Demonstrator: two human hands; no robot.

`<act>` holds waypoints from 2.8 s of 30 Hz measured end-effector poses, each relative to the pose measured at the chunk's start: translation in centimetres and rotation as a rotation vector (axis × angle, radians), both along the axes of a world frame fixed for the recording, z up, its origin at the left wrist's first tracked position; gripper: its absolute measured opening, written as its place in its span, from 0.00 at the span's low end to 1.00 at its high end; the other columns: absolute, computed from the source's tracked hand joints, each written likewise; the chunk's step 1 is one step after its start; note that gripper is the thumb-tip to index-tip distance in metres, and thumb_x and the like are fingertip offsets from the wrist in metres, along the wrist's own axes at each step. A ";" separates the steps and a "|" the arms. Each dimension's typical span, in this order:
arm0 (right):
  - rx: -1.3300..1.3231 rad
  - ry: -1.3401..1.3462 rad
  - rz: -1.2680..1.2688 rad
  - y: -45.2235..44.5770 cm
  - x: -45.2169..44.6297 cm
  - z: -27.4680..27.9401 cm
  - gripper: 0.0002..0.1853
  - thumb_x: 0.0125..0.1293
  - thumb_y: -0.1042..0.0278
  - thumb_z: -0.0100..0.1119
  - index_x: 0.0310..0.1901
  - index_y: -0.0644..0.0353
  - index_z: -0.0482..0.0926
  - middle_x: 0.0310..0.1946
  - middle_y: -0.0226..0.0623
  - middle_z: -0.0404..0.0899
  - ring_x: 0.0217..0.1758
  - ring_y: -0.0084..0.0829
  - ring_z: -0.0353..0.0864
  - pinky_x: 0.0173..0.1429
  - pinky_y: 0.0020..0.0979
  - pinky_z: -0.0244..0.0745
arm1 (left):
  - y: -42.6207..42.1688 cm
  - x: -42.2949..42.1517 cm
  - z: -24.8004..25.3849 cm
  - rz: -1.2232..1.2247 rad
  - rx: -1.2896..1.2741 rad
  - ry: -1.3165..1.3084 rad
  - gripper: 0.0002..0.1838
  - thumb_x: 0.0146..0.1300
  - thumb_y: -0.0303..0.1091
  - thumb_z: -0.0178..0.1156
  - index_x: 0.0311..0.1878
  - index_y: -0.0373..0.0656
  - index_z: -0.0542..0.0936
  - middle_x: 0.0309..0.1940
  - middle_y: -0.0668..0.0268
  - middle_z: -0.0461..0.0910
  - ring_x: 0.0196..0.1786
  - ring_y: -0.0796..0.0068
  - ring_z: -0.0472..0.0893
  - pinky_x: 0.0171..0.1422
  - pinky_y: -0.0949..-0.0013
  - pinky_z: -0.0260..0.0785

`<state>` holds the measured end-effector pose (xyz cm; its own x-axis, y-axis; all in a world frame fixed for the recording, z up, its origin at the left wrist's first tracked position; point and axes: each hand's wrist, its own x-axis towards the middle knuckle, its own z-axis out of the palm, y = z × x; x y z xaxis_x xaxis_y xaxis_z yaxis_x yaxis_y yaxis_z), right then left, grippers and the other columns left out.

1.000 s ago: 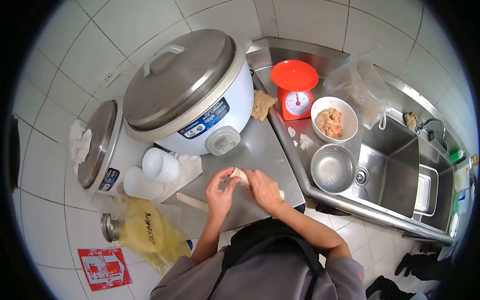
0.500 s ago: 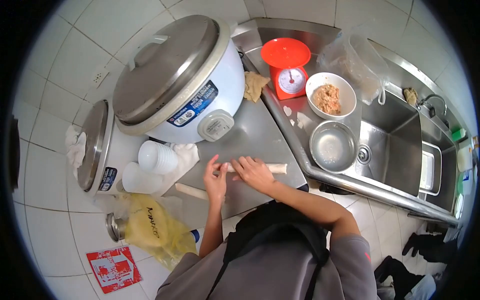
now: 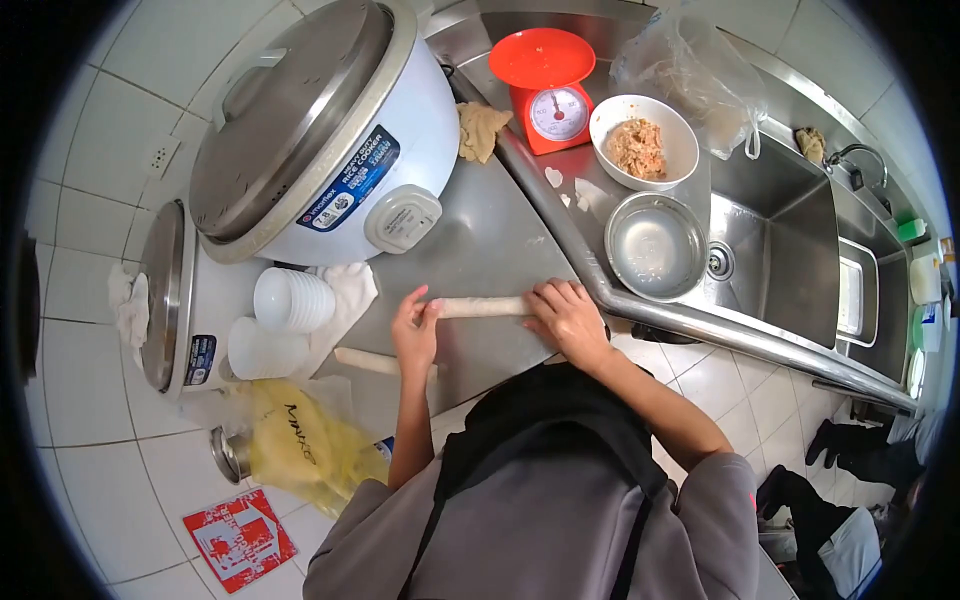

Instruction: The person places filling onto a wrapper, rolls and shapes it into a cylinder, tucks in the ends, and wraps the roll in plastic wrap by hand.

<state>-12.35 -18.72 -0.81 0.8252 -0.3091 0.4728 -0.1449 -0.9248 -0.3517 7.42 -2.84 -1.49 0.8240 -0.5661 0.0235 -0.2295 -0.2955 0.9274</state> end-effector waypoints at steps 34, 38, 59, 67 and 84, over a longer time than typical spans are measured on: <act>-0.156 0.141 -0.055 1.3 3.1 -1.6 0.24 0.63 0.58 0.56 0.59 0.60 0.71 0.57 0.39 0.73 0.65 0.39 0.67 0.68 0.46 0.58 | -0.9 0.4 1.1 0.044 0.082 -0.024 0.19 0.63 0.33 0.61 0.56 0.37 0.74 0.32 0.60 0.82 0.34 0.73 0.79 0.43 0.71 0.71; -0.168 0.156 -0.099 -0.1 3.7 -0.4 0.23 0.63 0.55 0.56 0.55 0.61 0.74 0.54 0.39 0.75 0.62 0.39 0.69 0.65 0.43 0.62 | -1.0 1.2 0.7 0.039 -0.068 0.022 0.18 0.64 0.32 0.60 0.54 0.33 0.75 0.32 0.61 0.82 0.36 0.77 0.79 0.45 0.75 0.70; -0.066 0.076 0.103 -2.2 4.1 0.1 0.20 0.59 0.61 0.59 0.52 0.60 0.77 0.36 0.35 0.70 0.42 0.33 0.71 0.49 0.34 0.65 | -2.6 1.9 0.2 0.021 0.274 0.021 0.21 0.61 0.44 0.64 0.41 0.30 0.81 0.27 0.66 0.80 0.29 0.83 0.74 0.35 0.76 0.67; -0.068 0.060 0.161 -3.5 4.3 0.3 0.20 0.61 0.56 0.58 0.51 0.57 0.77 0.35 0.33 0.71 0.41 0.32 0.70 0.47 0.32 0.66 | -2.8 1.7 -1.1 0.036 0.000 0.061 0.21 0.62 0.43 0.64 0.42 0.29 0.80 0.27 0.69 0.79 0.29 0.83 0.73 0.36 0.77 0.67; -0.050 0.022 0.045 -4.7 5.0 0.5 0.16 0.62 0.56 0.57 0.46 0.58 0.79 0.36 0.32 0.72 0.41 0.32 0.71 0.45 0.32 0.65 | -4.8 2.2 -1.0 0.023 0.182 -0.155 0.28 0.58 0.56 0.61 0.25 0.35 0.76 0.27 0.58 0.77 0.28 0.58 0.75 0.35 0.61 0.68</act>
